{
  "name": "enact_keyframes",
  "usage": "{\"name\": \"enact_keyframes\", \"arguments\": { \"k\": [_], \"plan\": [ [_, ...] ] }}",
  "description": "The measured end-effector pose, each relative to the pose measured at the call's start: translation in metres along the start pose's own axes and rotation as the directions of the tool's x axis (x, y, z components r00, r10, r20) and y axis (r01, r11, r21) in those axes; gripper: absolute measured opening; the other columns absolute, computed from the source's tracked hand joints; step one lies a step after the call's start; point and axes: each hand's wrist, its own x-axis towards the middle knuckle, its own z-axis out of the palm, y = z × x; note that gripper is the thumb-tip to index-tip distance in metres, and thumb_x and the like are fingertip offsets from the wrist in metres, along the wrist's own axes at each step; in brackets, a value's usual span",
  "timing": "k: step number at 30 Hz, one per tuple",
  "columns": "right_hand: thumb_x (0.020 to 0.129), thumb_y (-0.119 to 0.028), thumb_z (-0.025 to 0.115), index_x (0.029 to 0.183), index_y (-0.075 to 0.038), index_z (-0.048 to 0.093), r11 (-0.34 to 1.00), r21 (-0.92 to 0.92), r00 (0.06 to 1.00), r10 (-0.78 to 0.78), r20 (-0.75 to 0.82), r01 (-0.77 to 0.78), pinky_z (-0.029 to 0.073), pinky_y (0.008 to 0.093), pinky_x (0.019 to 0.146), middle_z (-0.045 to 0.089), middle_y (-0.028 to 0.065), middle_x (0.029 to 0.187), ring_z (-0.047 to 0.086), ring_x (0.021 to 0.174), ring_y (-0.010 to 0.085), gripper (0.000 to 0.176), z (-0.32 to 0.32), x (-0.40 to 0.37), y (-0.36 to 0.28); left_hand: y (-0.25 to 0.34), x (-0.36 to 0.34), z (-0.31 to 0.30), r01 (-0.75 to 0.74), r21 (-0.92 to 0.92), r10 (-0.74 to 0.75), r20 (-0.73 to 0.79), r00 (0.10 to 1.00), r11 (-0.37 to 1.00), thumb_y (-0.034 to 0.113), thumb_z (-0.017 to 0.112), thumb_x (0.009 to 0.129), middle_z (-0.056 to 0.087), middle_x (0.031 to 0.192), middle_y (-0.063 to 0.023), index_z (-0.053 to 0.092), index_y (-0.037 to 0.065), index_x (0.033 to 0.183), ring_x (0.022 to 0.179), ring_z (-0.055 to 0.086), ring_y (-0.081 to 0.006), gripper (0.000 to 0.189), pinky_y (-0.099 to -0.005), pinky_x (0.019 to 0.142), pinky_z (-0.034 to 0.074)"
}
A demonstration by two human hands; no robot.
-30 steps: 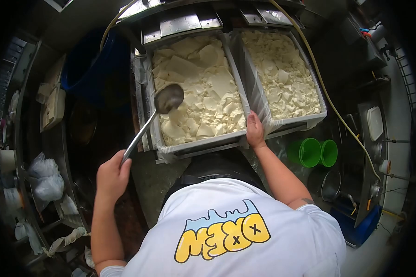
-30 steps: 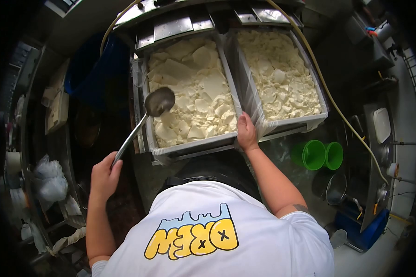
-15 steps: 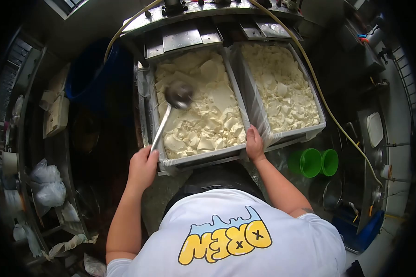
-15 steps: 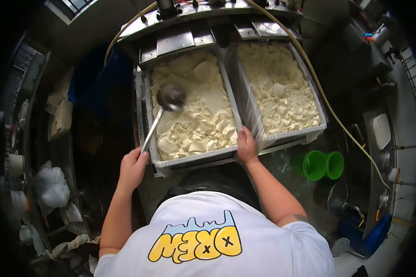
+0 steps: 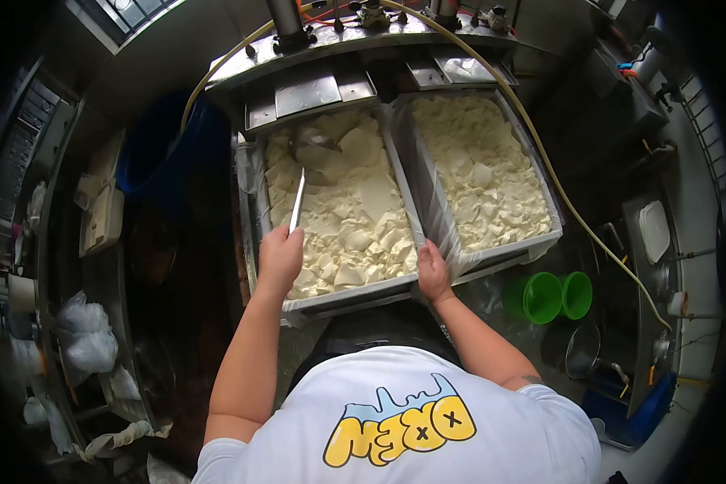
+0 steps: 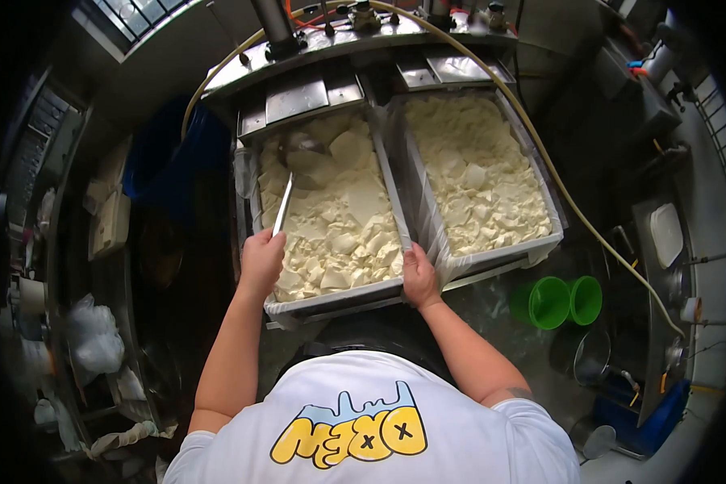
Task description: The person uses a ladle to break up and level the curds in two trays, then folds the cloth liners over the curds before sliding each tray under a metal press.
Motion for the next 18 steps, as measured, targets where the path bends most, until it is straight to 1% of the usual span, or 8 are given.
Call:
{"name": "enact_keyframes", "arguments": {
  "k": [2,5,7,8,10,13,15,18],
  "plan": [
    [0.11,-0.046,0.048,0.141,0.007,0.056,1.0,-0.001,1.0,-0.004,0.013,0.004,0.048,0.0414,0.106,0.067,0.0311,0.128,0.064,0.125,0.0413,0.062,-0.001,0.0,-0.002,0.0,0.026,0.025,-0.071,0.061,0.072,-0.022,0.997,0.996,0.022,0.06,0.094,0.057,0.065,-0.0127,0.064,-0.009,0.086,0.064,0.059,-0.0223,0.032,-0.0411,0.061,0.047],
    [0.11,-0.047,0.047,0.143,0.009,0.053,1.0,0.014,0.999,-0.018,0.036,0.017,0.047,0.0403,0.108,0.066,0.0307,0.13,0.063,0.127,0.0394,0.065,-0.003,0.0,-0.004,0.018,0.044,0.053,-0.217,0.209,0.215,0.03,0.976,0.954,0.018,0.058,0.098,0.05,0.061,0.0024,0.065,0.0,0.094,0.047,0.043,-0.0095,0.019,-0.0329,0.041,0.03],
    [0.11,-0.049,0.046,0.144,0.01,0.051,0.999,0.014,0.998,-0.038,0.042,0.037,0.046,0.0394,0.108,0.066,0.0299,0.129,0.063,0.126,0.0373,0.068,-0.003,0.001,0.0,0.054,0.031,0.051,0.095,-0.016,-0.088,0.227,0.97,0.995,0.018,0.06,0.099,0.052,0.064,0.0015,0.065,0.004,0.096,0.049,0.044,-0.0091,0.015,-0.0311,0.043,0.031],
    [0.11,-0.048,0.047,0.144,0.01,0.052,0.999,0.017,0.998,-0.031,0.056,0.03,0.047,0.039,0.107,0.067,0.0294,0.128,0.063,0.125,0.0362,0.067,-0.002,0.002,0.005,0.059,0.03,0.045,0.094,-0.017,-0.088,0.227,0.97,0.995,0.018,0.06,0.099,0.052,0.064,0.0015,0.065,0.004,0.096,0.049,0.044,-0.0091,0.015,-0.0311,0.043,0.031],
    [0.11,-0.048,0.047,0.144,0.01,0.052,1.0,0.022,0.997,-0.022,0.068,0.021,0.047,0.0385,0.106,0.067,0.0288,0.126,0.064,0.123,0.035,0.066,-0.001,0.004,0.012,0.062,0.03,0.03,0.449,-0.353,-0.295,0.412,0.862,0.821,0.019,0.063,0.1,0.053,0.069,0.0012,0.063,0.008,0.096,0.048,0.043,-0.0083,0.012,-0.029,0.043,0.029],
    [0.11,-0.046,0.048,0.143,0.009,0.052,0.996,0.02,0.995,-0.091,0.039,0.09,0.048,0.0373,0.104,0.068,0.0277,0.124,0.065,0.119,0.0325,0.065,0.0,0.004,0.011,0.069,0.023,0.03,0.442,-0.426,-0.301,0.359,0.884,0.79,0.019,0.062,0.101,0.051,0.069,0.0017,0.058,0.01,0.091,0.046,0.04,-0.007,0.014,-0.0275,0.041,0.026],
    [0.11,-0.046,0.047,0.142,0.01,0.054,0.998,0.063,0.994,-0.01,0.108,0.003,0.045,0.0427,0.112,0.062,0.0333,0.136,0.059,0.131,0.0442,0.065,-0.005,0.004,0.004,0.071,0.024,0.034,0.407,-0.451,-0.283,0.317,0.905,0.794,0.018,0.061,0.101,0.049,0.067,0.0018,0.057,0.009,0.089,0.046,0.039,-0.0064,0.015,-0.0268,0.039,0.026],
    [0.11,-0.048,0.046,0.142,0.011,0.053,0.998,-0.006,0.995,-0.062,0.074,0.063,0.044,0.0434,0.113,0.061,0.0337,0.137,0.058,0.132,0.0454,0.067,-0.006,0.003,-0.001,0.059,0.056,0.048,0.292,-0.407,-0.206,0.242,0.948,0.866,0.019,0.061,0.1,0.054,0.069,-0.0025,0.057,0.007,0.088,0.049,0.045,-0.0112,0.017,-0.0323,0.042,0.034]
  ]
}}
